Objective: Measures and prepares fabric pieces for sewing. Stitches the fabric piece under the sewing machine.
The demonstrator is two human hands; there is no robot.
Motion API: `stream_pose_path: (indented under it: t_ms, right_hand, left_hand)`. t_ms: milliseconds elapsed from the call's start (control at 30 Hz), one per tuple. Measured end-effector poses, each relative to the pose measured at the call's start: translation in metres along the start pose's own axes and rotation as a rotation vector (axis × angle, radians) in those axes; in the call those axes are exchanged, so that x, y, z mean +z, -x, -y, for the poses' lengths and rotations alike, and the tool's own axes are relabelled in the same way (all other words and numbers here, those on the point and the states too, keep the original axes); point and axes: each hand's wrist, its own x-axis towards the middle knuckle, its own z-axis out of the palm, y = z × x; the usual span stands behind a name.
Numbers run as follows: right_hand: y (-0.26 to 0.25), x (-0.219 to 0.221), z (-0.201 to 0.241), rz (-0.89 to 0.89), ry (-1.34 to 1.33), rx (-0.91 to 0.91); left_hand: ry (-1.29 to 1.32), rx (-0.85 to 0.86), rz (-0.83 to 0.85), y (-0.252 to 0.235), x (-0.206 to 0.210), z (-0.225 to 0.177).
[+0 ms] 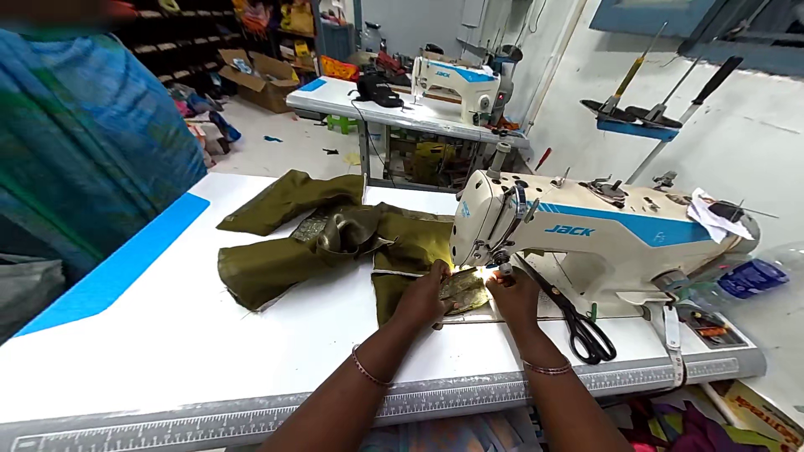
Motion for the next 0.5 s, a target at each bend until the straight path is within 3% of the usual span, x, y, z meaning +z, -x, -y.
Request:
stream_pose_path:
  t_ms: [133,300,400,500]
  right_hand:
    - [0.000,-0.003,-0.001,0.021,-0.107,0.054]
    - [0.002,-0.007,0.003,0.120,-0.294,0.121]
    - [0.004,-0.005,-0.002,0.175,-0.542,-0.020]
    - [0.011,-0.001,-0.002,0.280,-0.397,-0.202]
  left_hand:
    - [0.042,0.063,0.005,-0.002,0.003,0.003]
    - [0.097,-0.010,-0.086,-0.003,0.008,0.001]
    - [0.115,-0.067,-0.107,-0.004,0.007,-0.001]
    - [0.087,-0.132,-0.076,-0.004,0.007,-0.003]
